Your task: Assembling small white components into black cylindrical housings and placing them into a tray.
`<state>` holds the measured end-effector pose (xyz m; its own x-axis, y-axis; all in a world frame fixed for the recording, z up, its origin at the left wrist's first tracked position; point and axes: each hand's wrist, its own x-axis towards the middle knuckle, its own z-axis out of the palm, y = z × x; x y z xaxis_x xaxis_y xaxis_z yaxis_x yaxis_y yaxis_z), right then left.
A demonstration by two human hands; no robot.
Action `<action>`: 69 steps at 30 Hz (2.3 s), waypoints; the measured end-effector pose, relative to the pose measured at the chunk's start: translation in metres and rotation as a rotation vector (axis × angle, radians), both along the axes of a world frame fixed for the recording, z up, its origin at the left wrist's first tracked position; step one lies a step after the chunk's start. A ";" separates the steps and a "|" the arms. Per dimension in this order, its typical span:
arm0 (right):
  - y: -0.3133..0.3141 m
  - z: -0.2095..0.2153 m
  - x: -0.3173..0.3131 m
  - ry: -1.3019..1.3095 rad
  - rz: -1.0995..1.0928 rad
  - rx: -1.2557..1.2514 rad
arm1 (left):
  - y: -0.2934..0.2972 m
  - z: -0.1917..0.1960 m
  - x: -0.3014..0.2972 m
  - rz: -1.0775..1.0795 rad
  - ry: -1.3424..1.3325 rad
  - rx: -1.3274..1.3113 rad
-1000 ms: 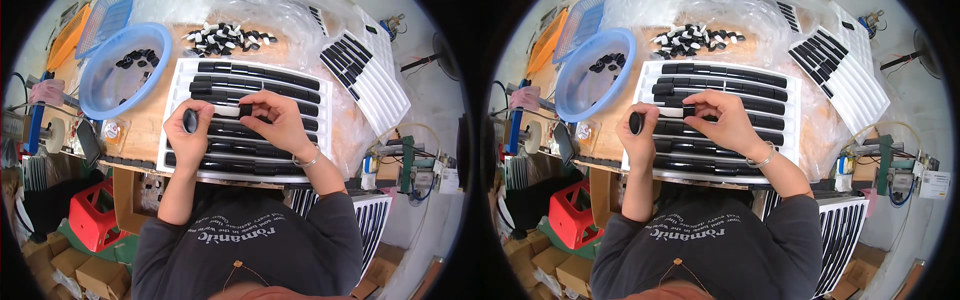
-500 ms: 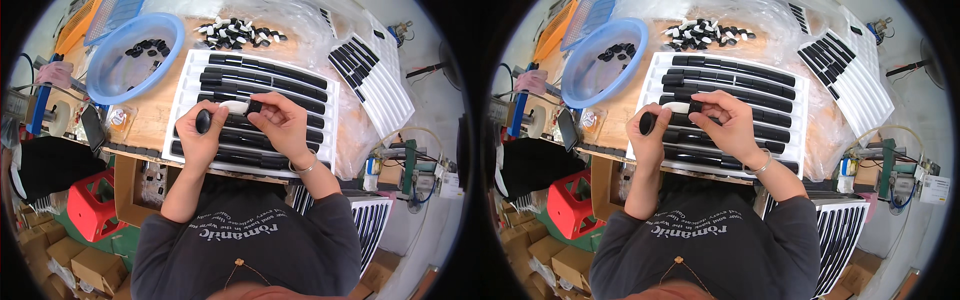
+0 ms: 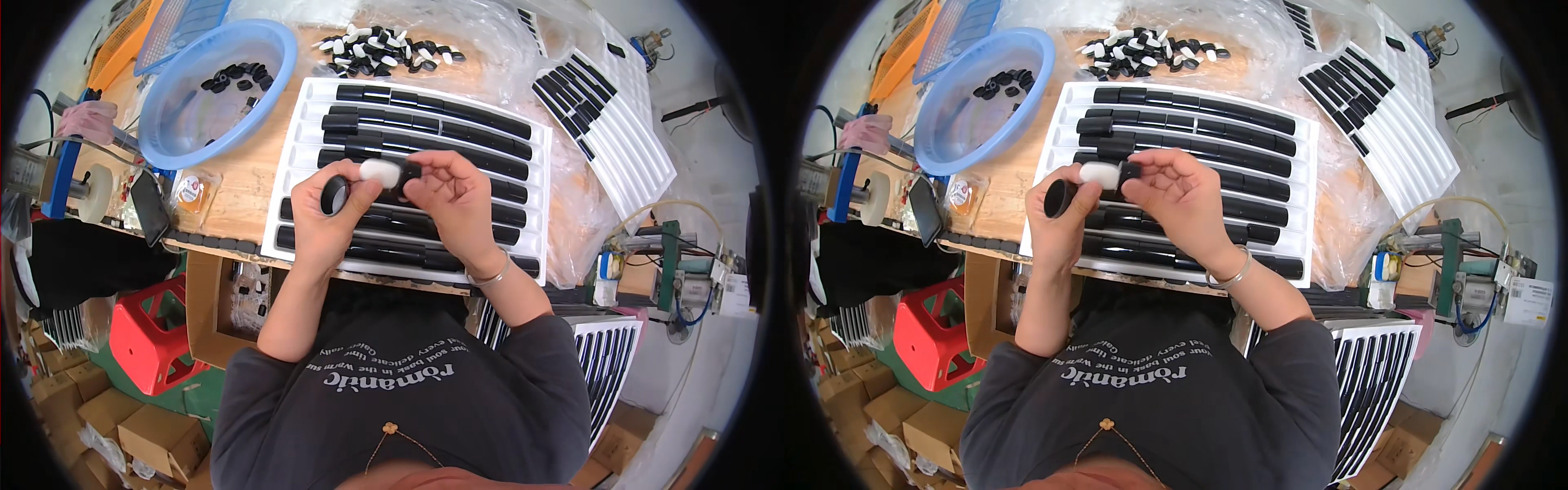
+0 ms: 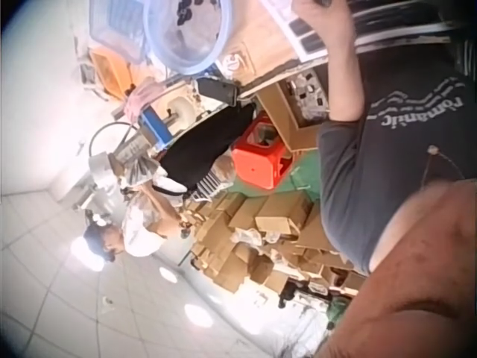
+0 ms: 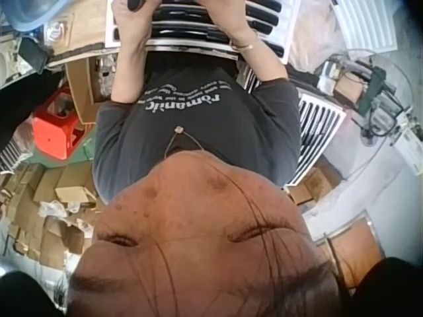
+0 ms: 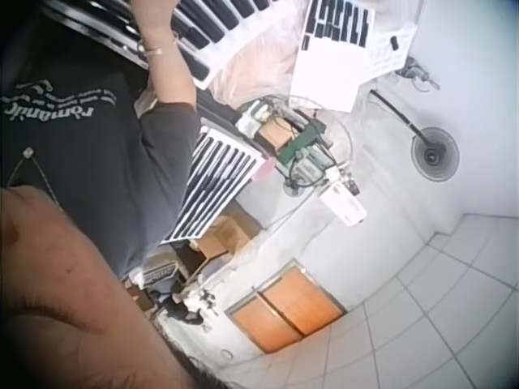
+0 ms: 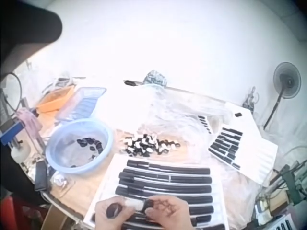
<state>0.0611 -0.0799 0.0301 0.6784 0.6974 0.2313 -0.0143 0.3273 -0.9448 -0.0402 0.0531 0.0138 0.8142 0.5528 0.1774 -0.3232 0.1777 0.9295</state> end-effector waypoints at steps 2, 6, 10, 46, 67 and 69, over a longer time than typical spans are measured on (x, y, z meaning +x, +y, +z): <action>-0.003 0.001 0.006 0.023 -0.027 0.041 | -0.001 0.002 -0.002 -0.045 0.016 0.085; -0.012 0.010 0.010 -0.065 -0.046 0.014 | 0.000 0.000 -0.010 0.065 0.050 0.344; -0.016 0.018 0.010 -0.244 0.002 -0.118 | 0.009 0.012 -0.013 0.034 0.165 0.774; -0.029 0.002 0.008 0.202 0.132 -0.121 | -0.041 0.011 0.011 -0.172 -0.184 0.943; -0.236 -0.052 0.038 -0.182 -1.045 -0.609 | -0.130 -0.052 0.096 -0.426 -0.102 1.292; -0.244 -0.059 0.041 -0.201 -1.002 -0.782 | -0.143 -0.076 0.106 -0.480 -0.009 1.483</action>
